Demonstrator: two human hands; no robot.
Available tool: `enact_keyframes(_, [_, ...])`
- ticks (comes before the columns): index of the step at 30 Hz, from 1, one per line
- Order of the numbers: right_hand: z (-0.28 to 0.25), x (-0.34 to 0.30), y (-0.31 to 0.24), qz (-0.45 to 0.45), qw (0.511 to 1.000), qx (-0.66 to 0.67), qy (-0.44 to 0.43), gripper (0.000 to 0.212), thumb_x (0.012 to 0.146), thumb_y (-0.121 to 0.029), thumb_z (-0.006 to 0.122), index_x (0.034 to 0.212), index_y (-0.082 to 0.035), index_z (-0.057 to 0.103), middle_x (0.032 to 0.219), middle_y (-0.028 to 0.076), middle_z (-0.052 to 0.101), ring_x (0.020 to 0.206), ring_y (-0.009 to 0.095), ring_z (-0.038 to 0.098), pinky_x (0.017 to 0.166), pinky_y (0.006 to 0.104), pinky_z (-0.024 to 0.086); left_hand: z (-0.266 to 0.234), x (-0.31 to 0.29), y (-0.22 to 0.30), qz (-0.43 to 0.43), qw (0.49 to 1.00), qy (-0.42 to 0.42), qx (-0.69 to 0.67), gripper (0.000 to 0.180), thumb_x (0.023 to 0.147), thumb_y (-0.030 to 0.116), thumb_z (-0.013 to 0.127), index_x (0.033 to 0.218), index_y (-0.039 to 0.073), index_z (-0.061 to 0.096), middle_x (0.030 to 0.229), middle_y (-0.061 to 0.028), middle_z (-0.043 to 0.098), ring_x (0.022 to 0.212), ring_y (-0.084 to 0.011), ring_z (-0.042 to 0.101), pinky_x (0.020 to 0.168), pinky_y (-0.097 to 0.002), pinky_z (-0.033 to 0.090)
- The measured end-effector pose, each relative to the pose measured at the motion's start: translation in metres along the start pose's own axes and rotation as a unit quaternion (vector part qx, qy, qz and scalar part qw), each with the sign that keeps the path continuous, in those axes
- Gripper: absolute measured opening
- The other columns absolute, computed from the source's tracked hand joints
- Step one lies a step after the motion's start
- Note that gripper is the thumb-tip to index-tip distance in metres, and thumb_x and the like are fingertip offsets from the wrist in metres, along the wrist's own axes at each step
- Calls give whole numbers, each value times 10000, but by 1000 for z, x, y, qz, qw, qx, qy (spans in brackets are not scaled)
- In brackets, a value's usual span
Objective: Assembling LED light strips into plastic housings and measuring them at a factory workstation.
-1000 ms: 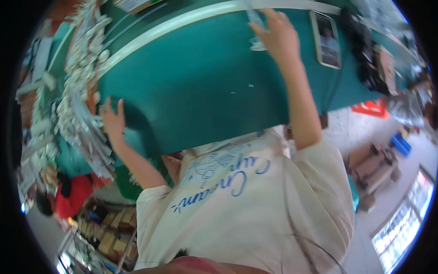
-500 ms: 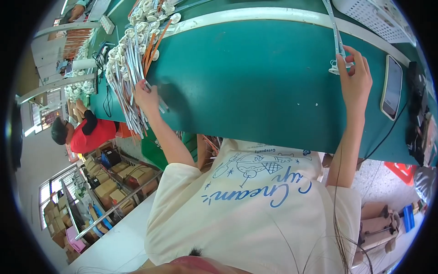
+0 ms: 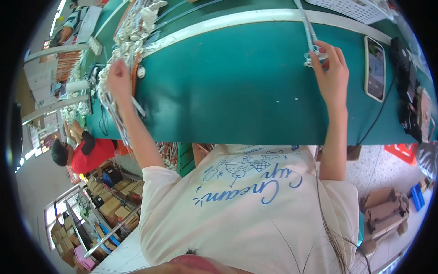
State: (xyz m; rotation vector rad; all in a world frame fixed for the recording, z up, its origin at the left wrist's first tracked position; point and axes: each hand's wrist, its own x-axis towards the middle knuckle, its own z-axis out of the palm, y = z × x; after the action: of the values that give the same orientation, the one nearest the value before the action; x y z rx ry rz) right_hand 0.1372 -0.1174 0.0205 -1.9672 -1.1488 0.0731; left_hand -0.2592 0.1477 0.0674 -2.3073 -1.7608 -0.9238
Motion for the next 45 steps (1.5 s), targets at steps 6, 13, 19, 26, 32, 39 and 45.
enact_keyframes(6, [15, 8, -21, -79, 994, 37, 59, 259, 799, -109, 679, 1053, -97, 630, 871, 40, 578, 649, 131, 517, 608, 255, 443, -30, 26, 100, -9, 945, 52, -322, 227, 857, 96, 624, 1033, -44, 600, 811, -71, 644, 730, -130, 620, 664, -252, 503])
enact_keyframes(13, [42, -14, -40, 65, 838, 493, -225, 615, 824, -57, 640, 1363, -78, 347, 1033, 60, 569, 793, 127, 590, 707, 259, 482, 33, -34, 213, -220, 556, -184, -780, 205, 857, 47, 603, 1033, -46, 550, 853, -130, 623, 823, -209, 639, 837, -341, 538])
enact_keyframes(19, [63, -14, -53, 89, 831, 543, -78, 399, 930, -107, 495, 1312, -54, 395, 1013, 57, 546, 798, 115, 560, 707, 245, 465, 52, -111, 276, -245, 448, -322, -797, 157, 894, 107, 568, 1022, 17, 567, 894, -72, 619, 771, -138, 601, 657, -252, 491])
enact_keyframes(26, [15, 5, -22, 55, 937, 341, -50, 252, 942, -109, 470, 1169, -20, 533, 955, 59, 580, 740, 108, 566, 661, 241, 463, 37, -167, 247, -30, 729, -299, -615, 99, 821, 86, 648, 869, 26, 586, 835, -57, 569, 720, -115, 559, 663, -266, 453])
enact_keyframes(32, [5, -11, -27, 120, 885, 386, -233, 325, 909, -69, 531, 1225, -10, 481, 1013, 71, 595, 813, 126, 596, 724, 250, 495, 26, -166, 195, 136, 957, -95, -238, 258, 767, 99, 691, 993, 92, 568, 985, -102, 517, 911, -288, 500, 742, -365, 440])
enact_keyframes(39, [47, -18, -45, 148, 836, 429, -308, 287, 937, -176, 526, 1163, 0, 532, 956, 65, 604, 806, 124, 606, 721, 234, 497, 56, -144, 171, 98, 922, -234, -292, 281, 722, 150, 733, 970, 79, 620, 957, -98, 580, 881, -285, 552, 767, -373, 465])
enact_keyframes(45, [47, -2, -40, 72, 939, 280, -184, 246, 942, -183, 513, 997, 37, 610, 864, 57, 631, 765, 114, 622, 709, 235, 509, 83, -121, 215, 163, 813, -328, -453, 344, 673, 146, 764, 976, 50, 632, 907, -103, 617, 822, -265, 609, 726, -338, 494])
